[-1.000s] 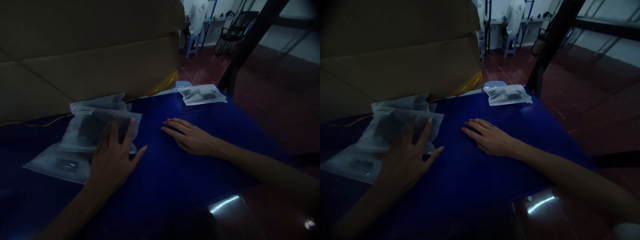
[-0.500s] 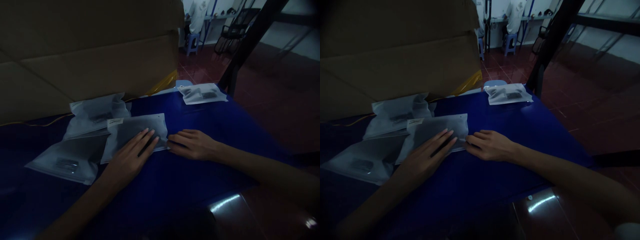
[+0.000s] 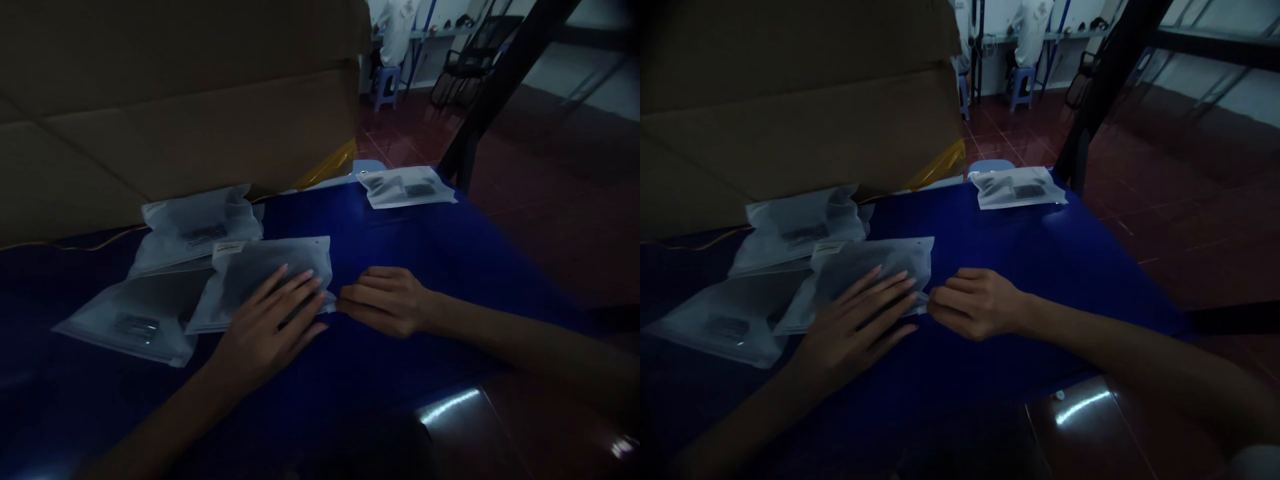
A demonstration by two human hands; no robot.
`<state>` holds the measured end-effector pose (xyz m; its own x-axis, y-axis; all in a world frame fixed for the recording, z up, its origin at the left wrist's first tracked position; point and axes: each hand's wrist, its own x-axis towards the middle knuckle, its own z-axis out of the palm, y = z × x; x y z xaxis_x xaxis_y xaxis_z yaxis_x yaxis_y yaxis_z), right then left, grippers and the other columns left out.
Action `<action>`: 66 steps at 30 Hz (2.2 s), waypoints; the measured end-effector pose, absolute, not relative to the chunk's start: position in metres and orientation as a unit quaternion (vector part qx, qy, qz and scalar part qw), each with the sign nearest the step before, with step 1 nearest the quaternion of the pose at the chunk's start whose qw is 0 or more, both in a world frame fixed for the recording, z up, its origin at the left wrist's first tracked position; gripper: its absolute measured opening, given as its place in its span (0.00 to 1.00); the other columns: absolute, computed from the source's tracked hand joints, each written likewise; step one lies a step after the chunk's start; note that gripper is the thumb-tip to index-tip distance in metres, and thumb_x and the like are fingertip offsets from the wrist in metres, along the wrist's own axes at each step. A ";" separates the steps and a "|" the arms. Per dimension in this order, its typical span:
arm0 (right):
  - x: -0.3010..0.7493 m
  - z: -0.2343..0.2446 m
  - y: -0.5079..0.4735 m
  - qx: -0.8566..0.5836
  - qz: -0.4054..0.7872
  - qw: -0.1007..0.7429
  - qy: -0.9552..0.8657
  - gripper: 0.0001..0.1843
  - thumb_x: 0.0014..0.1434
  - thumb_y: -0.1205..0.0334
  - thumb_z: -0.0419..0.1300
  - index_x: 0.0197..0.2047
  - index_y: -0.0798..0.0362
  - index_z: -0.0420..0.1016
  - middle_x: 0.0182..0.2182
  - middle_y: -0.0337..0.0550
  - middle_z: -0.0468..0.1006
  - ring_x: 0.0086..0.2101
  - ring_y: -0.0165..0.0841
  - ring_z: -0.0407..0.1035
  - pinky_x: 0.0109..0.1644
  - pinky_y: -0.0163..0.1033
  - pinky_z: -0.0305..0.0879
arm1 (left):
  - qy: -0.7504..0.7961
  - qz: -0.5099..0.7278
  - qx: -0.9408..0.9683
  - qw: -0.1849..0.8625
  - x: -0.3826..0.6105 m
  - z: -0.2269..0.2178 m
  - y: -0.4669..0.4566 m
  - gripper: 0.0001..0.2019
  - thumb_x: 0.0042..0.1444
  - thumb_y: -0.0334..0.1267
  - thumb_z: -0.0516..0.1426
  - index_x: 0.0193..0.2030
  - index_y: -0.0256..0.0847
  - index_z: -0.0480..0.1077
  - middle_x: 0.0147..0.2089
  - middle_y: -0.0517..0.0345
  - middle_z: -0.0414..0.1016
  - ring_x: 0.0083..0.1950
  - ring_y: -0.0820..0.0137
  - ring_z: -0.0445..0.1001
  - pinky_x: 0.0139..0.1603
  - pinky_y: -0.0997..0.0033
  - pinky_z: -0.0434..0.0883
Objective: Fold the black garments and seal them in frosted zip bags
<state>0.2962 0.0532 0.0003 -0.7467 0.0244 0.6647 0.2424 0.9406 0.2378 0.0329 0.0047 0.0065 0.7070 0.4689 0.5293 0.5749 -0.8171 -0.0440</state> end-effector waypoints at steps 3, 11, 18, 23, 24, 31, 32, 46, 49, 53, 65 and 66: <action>0.290 -0.002 0.047 -0.046 -0.154 0.362 -0.918 0.09 0.69 0.73 0.59 0.40 0.59 0.81 0.36 0.43 0.83 0.30 0.27 0.74 0.32 0.34 0.70 | -0.277 -0.250 -0.923 0.095 0.037 0.004 0.000 0.14 0.68 0.30 0.61 0.59 0.34 0.72 0.59 0.46 0.81 0.66 0.58 0.77 0.73 0.44 0.69; 0.284 0.002 0.042 -0.046 -0.138 0.393 -0.908 0.13 0.69 0.73 0.57 0.34 0.58 0.81 0.29 0.38 0.80 0.25 0.24 0.68 0.28 0.33 0.68 | -0.225 -0.314 -0.920 0.073 0.040 0.004 -0.004 0.09 0.68 0.25 0.60 0.53 0.33 0.76 0.51 0.51 0.85 0.62 0.63 0.80 0.76 0.45 0.66; 0.284 0.012 0.036 -0.111 -0.117 0.281 -0.946 0.19 0.71 0.74 0.51 0.30 0.55 0.74 0.25 0.34 0.71 0.23 0.25 0.60 0.29 0.35 0.61 | -0.213 -0.285 -0.933 0.062 0.039 0.008 0.002 0.11 0.68 0.23 0.57 0.56 0.29 0.73 0.52 0.47 0.85 0.62 0.62 0.79 0.75 0.43 0.66; 0.297 0.013 0.046 -0.155 -0.160 0.187 -0.957 0.13 0.69 0.76 0.54 0.36 0.56 0.75 0.31 0.37 0.75 0.25 0.27 0.65 0.33 0.37 0.62 | -0.236 -0.280 -0.926 0.094 0.032 0.009 0.010 0.10 0.69 0.24 0.57 0.54 0.34 0.74 0.51 0.49 0.85 0.61 0.62 0.80 0.72 0.44 0.71; 0.299 0.013 0.047 -0.168 -0.166 0.169 -0.957 0.12 0.68 0.76 0.55 0.37 0.56 0.76 0.32 0.38 0.76 0.26 0.28 0.66 0.34 0.38 0.61 | -0.242 -0.281 -0.923 0.101 0.031 0.009 0.011 0.09 0.69 0.24 0.58 0.53 0.33 0.74 0.51 0.49 0.85 0.61 0.61 0.81 0.71 0.44 0.71; 0.308 0.016 0.058 -0.271 -0.129 0.054 -0.952 0.07 0.65 0.69 0.60 0.36 0.55 0.79 0.37 0.44 0.80 0.31 0.33 0.72 0.35 0.40 0.60 | -0.276 -0.279 -0.912 0.121 0.026 0.011 0.012 0.09 0.68 0.24 0.59 0.53 0.36 0.74 0.50 0.54 0.85 0.58 0.63 0.82 0.71 0.43 0.71; 0.309 0.017 0.061 -0.297 -0.116 0.032 -0.947 0.07 0.65 0.69 0.60 0.37 0.55 0.79 0.37 0.45 0.81 0.31 0.34 0.73 0.36 0.40 0.60 | -0.281 -0.274 -0.912 0.122 0.025 0.011 0.013 0.09 0.69 0.25 0.59 0.53 0.37 0.74 0.50 0.54 0.84 0.58 0.64 0.82 0.72 0.43 0.71; 0.322 0.023 0.074 -0.459 -0.119 -0.017 -0.880 0.12 0.66 0.67 0.56 0.39 0.56 0.82 0.37 0.48 0.82 0.34 0.39 0.76 0.37 0.41 0.60 | -0.343 -0.215 -0.901 0.157 0.017 0.015 0.021 0.03 0.67 0.27 0.59 0.40 0.33 0.73 0.56 0.38 0.80 0.60 0.54 0.80 0.70 0.40 0.71; 0.321 0.025 0.069 -0.449 -0.149 0.001 -0.881 0.11 0.64 0.68 0.56 0.41 0.57 0.81 0.39 0.51 0.82 0.35 0.40 0.76 0.37 0.42 0.61 | -0.352 -0.216 -0.895 0.165 0.018 0.016 0.021 0.06 0.67 0.33 0.62 0.39 0.33 0.74 0.56 0.38 0.80 0.59 0.52 0.81 0.68 0.41 0.72; 0.319 0.026 0.063 -0.411 -0.182 0.045 -0.892 0.12 0.63 0.63 0.59 0.46 0.59 0.79 0.41 0.53 0.79 0.34 0.39 0.73 0.38 0.43 0.62 | -0.357 -0.214 -0.890 0.186 0.017 0.010 0.023 0.01 0.68 0.30 0.61 0.44 0.36 0.75 0.53 0.46 0.83 0.56 0.56 0.82 0.69 0.40 0.70; 0.290 0.010 0.040 -0.070 -0.170 0.314 -0.931 0.15 0.71 0.72 0.57 0.58 0.64 0.77 0.55 0.51 0.83 0.57 0.36 0.76 0.61 0.40 0.75 | -0.309 -0.322 -0.880 0.161 0.022 0.020 0.011 0.05 0.65 0.25 0.63 0.45 0.37 0.77 0.46 0.55 0.86 0.48 0.67 0.85 0.67 0.55 0.75; 0.289 0.009 0.038 -0.082 -0.171 0.307 -0.933 0.16 0.72 0.73 0.56 0.60 0.66 0.75 0.56 0.54 0.82 0.58 0.37 0.76 0.63 0.41 0.75 | -0.300 -0.333 -0.881 0.154 0.022 0.020 0.010 0.05 0.65 0.25 0.63 0.45 0.38 0.77 0.47 0.55 0.86 0.48 0.68 0.85 0.66 0.56 0.76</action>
